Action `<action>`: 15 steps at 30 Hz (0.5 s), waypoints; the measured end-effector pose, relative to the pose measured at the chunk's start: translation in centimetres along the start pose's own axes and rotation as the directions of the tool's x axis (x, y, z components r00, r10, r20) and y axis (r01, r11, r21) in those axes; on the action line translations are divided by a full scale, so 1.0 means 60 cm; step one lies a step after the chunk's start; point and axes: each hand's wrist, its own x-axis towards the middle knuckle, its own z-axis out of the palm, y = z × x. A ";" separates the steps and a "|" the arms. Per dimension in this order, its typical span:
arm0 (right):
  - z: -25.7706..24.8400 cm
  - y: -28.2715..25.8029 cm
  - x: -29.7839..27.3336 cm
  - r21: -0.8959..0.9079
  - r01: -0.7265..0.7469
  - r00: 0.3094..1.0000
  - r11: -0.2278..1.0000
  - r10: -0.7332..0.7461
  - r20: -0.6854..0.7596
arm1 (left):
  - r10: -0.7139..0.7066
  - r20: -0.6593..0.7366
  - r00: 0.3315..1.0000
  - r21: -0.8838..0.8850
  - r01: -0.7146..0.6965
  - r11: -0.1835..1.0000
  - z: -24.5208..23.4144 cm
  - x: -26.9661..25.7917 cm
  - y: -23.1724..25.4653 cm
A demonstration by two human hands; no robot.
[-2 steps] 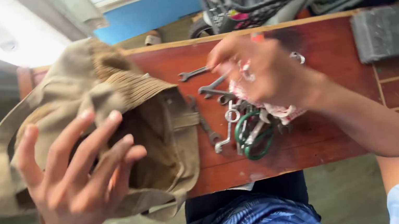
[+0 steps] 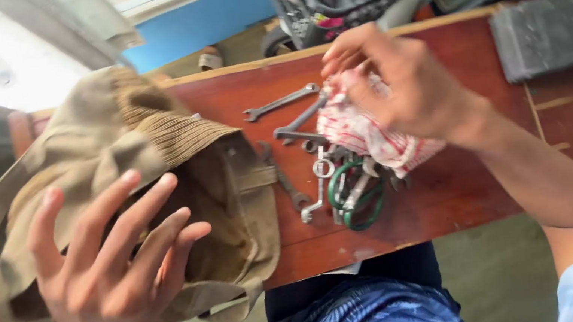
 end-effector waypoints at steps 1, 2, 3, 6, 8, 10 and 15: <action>-0.021 0.011 -0.016 -0.075 -0.080 0.997 0.994 0.078 -0.024 | 0.032 0.034 0.999 0.019 -0.033 0.999 0.005 0.007 0.003; -0.029 0.024 -0.038 -0.077 -0.098 0.995 0.992 0.095 -0.037 | 0.048 0.038 0.998 0.003 -0.048 0.999 0.010 0.018 0.005; -0.037 0.037 -0.056 -0.177 -0.132 0.990 0.975 0.139 0.028 | 0.066 0.049 0.997 0.003 -0.066 0.998 0.015 0.029 0.008; -0.030 0.053 -0.107 -0.323 -0.189 0.963 0.927 0.239 0.123 | 0.106 0.070 0.992 -0.029 -0.104 0.994 0.030 0.065 0.019; -0.009 0.059 -0.130 -0.366 -0.205 0.948 0.908 0.277 0.157 | 0.124 0.082 0.989 -0.049 -0.120 0.992 0.038 0.088 0.028; 0.019 0.065 -0.152 -0.447 -0.296 0.885 0.844 0.419 0.204 | 0.171 0.090 0.981 -0.071 -0.165 0.984 0.049 0.105 0.041; 0.049 0.120 -0.202 -0.177 -0.237 0.971 0.955 0.228 -0.069 | 0.210 0.096 0.973 -0.087 -0.202 0.976 0.079 0.149 0.074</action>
